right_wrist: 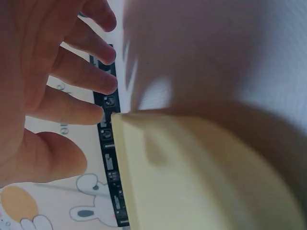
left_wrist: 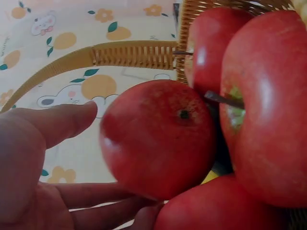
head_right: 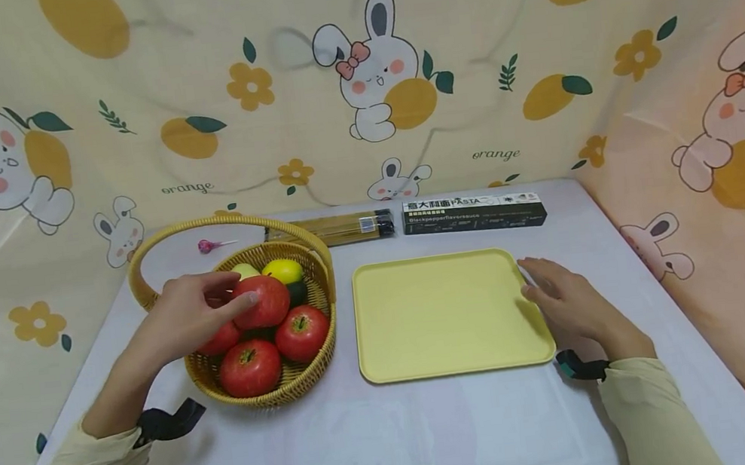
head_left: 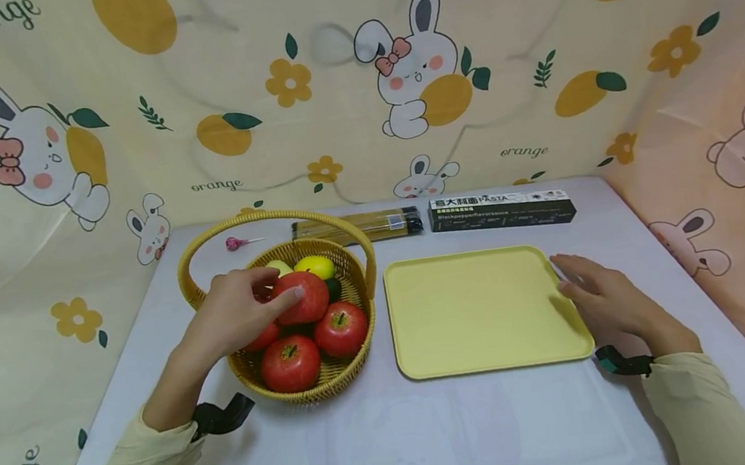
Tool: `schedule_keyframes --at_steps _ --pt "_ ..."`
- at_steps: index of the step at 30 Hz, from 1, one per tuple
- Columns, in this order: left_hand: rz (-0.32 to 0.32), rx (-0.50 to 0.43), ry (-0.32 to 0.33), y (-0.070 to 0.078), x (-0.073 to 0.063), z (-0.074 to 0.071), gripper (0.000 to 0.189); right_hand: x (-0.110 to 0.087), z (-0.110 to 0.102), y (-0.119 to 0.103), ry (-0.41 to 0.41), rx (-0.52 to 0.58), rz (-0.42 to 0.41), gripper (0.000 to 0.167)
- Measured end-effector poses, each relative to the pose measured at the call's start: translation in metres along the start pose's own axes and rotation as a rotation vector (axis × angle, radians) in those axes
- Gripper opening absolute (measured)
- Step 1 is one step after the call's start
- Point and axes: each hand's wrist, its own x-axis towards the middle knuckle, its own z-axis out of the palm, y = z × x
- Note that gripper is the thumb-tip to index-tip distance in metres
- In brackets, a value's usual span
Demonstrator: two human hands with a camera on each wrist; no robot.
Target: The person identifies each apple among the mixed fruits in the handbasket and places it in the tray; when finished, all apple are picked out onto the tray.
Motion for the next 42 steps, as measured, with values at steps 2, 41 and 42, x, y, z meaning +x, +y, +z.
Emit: schedule_keyframes --at_steps 2,41,42 --pt "0.013 0.023 0.004 0.000 0.003 0.004 0.074 0.001 0.002 0.001 -0.018 0.000 0.022 0.077" --pt "0.276 -0.420 0.030 0.001 -0.027 0.012 0.082 0.004 0.008 0.007 -0.012 -0.042 0.006 0.074" --pt "0.295 -0.455 0.017 0.003 -0.029 0.013 0.082 0.004 0.008 0.007 -0.012 -0.039 0.008 0.075"
